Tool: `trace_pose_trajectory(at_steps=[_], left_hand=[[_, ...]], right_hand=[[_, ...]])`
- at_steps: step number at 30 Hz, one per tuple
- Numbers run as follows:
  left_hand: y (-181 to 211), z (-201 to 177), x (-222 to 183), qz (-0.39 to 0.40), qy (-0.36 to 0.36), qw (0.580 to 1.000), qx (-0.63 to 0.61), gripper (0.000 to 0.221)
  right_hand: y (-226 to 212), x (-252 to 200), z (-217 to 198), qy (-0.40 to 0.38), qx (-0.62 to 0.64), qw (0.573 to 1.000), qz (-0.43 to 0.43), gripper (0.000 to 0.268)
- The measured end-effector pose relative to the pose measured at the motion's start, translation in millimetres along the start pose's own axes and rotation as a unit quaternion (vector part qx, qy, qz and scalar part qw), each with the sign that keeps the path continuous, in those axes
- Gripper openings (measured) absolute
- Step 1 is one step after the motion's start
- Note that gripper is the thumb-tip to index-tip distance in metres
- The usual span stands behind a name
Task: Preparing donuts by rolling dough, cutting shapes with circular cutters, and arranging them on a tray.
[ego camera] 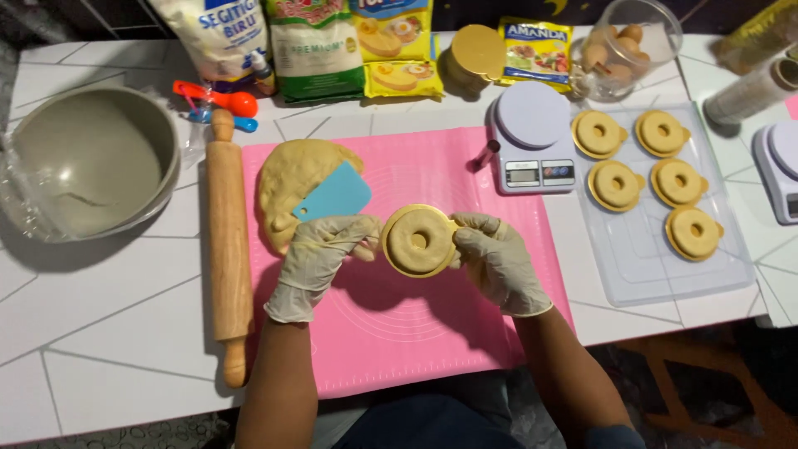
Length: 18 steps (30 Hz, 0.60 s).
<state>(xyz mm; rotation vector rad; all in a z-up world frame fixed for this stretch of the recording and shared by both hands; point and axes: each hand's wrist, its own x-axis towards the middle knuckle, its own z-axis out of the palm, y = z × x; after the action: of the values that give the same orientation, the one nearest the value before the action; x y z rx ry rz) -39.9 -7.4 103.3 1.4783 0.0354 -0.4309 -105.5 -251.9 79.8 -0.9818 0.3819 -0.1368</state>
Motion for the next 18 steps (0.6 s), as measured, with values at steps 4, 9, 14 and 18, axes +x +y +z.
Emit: trace_pose_trajectory(at_steps=[4, 9, 14, 18], left_hand=[[17, 6, -2, -0.009, 0.010, 1.000, -0.002, 0.020], [8, 6, -2, 0.037, 0.012, 0.999, 0.000, 0.015], [0, 1, 0, 0.046, 0.008, 0.999, -0.013, 0.013], [4, -3, -4, 0.096, -0.044, 0.994, 0.008, 0.027]], right_hand=[[-8, 10, -48, 0.054, -0.027, 0.998, -0.025, 0.026], [-54, 8, -122, 0.120, -0.072, 0.989, -0.052, 0.025], [-92, 6, -196, 0.205, -0.147, 0.963, -0.095, 0.026], [-121, 4, -227, 0.316, -0.166, 0.932, -0.068, 0.018]])
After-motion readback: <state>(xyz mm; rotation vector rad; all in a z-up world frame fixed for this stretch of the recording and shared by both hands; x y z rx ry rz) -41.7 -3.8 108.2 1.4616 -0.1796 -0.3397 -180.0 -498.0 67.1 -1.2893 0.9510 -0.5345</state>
